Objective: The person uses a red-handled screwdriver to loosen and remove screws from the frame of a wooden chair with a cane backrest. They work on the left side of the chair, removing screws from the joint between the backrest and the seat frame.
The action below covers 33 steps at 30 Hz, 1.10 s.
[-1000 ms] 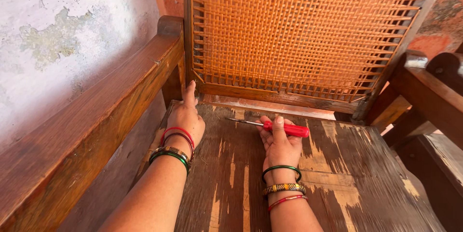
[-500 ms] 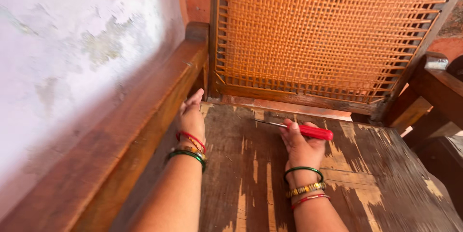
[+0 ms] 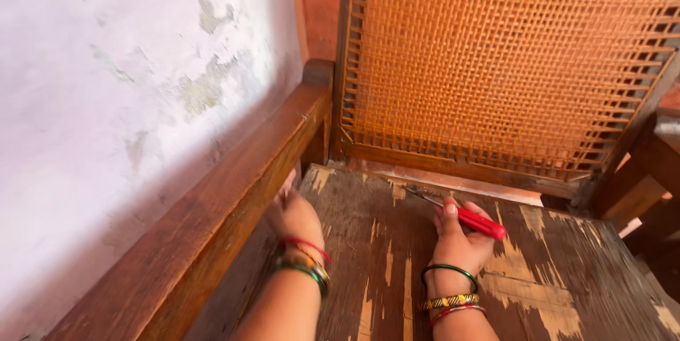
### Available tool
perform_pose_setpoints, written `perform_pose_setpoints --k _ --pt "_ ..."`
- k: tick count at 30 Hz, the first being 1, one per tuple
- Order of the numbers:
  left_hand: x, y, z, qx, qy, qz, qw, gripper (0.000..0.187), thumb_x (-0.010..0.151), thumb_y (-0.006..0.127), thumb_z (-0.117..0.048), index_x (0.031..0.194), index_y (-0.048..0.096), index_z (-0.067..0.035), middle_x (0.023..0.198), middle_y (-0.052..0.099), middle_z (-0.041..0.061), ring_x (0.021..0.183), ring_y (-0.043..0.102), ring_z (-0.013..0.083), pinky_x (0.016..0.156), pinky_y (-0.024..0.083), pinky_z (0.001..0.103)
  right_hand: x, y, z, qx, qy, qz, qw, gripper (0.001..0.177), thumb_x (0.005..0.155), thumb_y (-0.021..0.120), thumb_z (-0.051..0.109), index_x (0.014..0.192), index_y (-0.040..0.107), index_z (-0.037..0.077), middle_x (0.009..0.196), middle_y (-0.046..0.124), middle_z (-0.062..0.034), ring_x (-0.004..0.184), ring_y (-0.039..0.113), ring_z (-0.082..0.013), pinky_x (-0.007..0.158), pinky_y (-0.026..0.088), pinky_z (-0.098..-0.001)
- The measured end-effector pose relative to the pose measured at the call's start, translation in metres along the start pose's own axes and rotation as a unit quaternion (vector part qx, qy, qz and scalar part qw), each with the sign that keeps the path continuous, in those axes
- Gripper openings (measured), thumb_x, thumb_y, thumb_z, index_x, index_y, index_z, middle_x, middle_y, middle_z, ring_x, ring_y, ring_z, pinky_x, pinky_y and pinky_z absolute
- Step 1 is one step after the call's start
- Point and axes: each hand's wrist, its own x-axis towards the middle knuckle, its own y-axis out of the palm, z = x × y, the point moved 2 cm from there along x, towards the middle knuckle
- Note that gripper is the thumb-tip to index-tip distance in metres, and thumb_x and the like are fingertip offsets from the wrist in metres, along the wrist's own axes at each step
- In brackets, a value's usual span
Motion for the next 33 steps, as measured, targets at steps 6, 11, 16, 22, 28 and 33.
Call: perform_pose_setpoints --k 6,11,16,22,28,33 --pt "-0.035 -0.017 -0.012 -0.183 0.083 0.003 0.980 0.034 0.091 0.043 0.008 0.121 0.057 0.000 0.129 0.073 0.011 0.111 0.068 0.0151 0.101 0.049 0.029 0.002 0.009 -0.001 0.033 0.058 0.050 0.997 0.035 0.097 0.064 0.006 0.124 0.042 0.008 0.114 0.070 -0.0170 0.095 0.073 -0.0283 0.088 0.063 -0.0422" --pt "-0.031 -0.012 -0.005 -0.071 -0.003 -0.039 0.997 0.039 0.093 0.051 0.003 0.124 0.073 -0.003 0.106 0.075 0.018 0.093 0.067 0.0213 0.087 0.054 0.032 -0.009 0.027 -0.003 0.010 0.095 0.133 0.987 0.029 0.100 0.058 0.010 0.123 0.040 0.012 0.108 0.069 -0.0178 0.092 0.074 -0.0329 0.085 0.064 -0.0492" --pt "-0.022 0.004 0.014 -0.095 -0.118 -0.084 0.985 0.027 0.096 0.059 -0.008 0.118 0.071 0.003 0.111 0.075 0.020 0.099 0.070 0.0255 0.085 0.056 0.036 -0.023 0.057 -0.002 0.017 0.143 0.148 0.978 0.028 0.100 0.056 0.010 0.122 0.039 0.015 0.107 0.067 -0.0143 0.093 0.073 -0.0338 0.082 0.065 -0.0517" --pt "-0.016 0.003 0.023 0.090 -0.075 0.004 0.993 0.034 0.099 0.047 -0.015 0.112 0.072 0.003 0.115 0.073 0.019 0.102 0.070 0.0303 0.089 0.054 0.040 -0.029 0.134 -0.027 -0.053 0.052 0.270 0.960 0.031 0.098 0.056 0.000 0.122 0.040 0.011 0.111 0.069 -0.0150 0.100 0.073 -0.0280 0.087 0.064 -0.0435" --pt "-0.022 0.005 0.028 0.022 0.003 -0.045 0.999 0.031 0.096 0.048 -0.012 0.108 0.071 0.005 0.114 0.073 0.019 0.103 0.068 0.0328 0.089 0.051 0.042 -0.042 0.156 -0.024 -0.103 -0.023 0.340 0.935 0.030 0.098 0.059 -0.004 0.121 0.042 0.004 0.109 0.068 -0.0149 0.102 0.073 -0.0231 0.089 0.065 -0.0372" --pt "-0.017 0.011 0.034 0.369 0.107 -0.018 0.923 0.022 0.091 0.054 -0.007 0.099 0.073 0.002 0.105 0.072 0.022 0.099 0.068 0.0373 0.086 0.054 0.047 -0.057 0.155 -0.006 -0.211 -0.091 0.327 0.917 0.030 0.095 0.064 -0.001 0.119 0.048 0.004 0.104 0.075 -0.0123 0.099 0.075 -0.0194 0.086 0.063 -0.0324"
